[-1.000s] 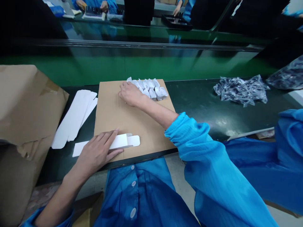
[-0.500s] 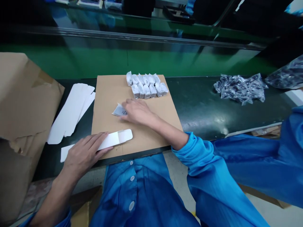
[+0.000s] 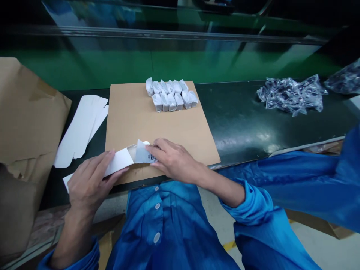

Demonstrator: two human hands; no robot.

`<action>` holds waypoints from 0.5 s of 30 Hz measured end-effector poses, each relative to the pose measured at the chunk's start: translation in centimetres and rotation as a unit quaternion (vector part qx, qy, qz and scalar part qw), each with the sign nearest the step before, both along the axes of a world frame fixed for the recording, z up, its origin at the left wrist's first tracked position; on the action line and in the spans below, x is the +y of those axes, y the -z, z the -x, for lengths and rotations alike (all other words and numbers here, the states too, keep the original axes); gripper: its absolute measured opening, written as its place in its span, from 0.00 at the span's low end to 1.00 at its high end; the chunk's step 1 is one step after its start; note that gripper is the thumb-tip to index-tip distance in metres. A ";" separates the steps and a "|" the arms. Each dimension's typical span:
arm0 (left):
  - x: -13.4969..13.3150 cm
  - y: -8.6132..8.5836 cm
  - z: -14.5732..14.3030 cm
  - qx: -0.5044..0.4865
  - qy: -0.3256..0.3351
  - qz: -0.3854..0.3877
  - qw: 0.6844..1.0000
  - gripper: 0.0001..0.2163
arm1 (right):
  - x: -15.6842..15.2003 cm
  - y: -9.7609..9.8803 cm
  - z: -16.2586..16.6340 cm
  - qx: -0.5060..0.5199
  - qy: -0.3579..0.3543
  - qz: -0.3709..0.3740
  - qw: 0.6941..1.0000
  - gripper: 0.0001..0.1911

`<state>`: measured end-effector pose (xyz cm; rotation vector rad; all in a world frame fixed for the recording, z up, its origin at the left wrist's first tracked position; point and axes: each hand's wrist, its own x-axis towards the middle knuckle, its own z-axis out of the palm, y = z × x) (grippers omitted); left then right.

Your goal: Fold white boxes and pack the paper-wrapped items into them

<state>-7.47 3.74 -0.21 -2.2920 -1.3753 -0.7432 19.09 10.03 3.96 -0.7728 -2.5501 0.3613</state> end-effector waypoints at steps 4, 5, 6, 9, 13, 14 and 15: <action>-0.2 -0.2 -0.6 0.010 0.028 0.018 0.999 0.34 | 1.1 -1.1 -0.4 -0.015 -0.081 0.053 0.995 0.18; -0.2 -0.3 -0.7 0.007 0.026 0.020 0.999 0.34 | 1.2 -1.6 -0.4 -0.031 -0.090 0.040 0.995 0.17; -0.3 -0.4 -0.8 -0.001 0.021 0.019 1.000 0.33 | 1.3 -2.2 -0.4 -0.049 -0.096 0.021 0.994 0.15; -0.5 -0.5 -1.2 -0.032 0.008 0.016 0.999 0.32 | 1.0 -3.3 -0.6 -0.067 -0.106 -0.033 0.992 0.12; -0.7 -0.9 -1.9 -0.062 0.019 0.056 0.996 0.28 | 0.8 -2.9 -1.2 0.005 -0.126 -0.040 0.991 0.11; -0.7 -1.2 -2.1 -0.068 0.022 0.074 0.995 0.27 | 0.7 -2.6 -1.3 0.018 -0.125 -0.044 0.991 0.11; -0.7 -1.6 -2.4 -0.076 0.026 0.095 0.992 0.26 | 0.6 -2.4 -1.4 0.024 -0.118 -0.058 0.991 0.12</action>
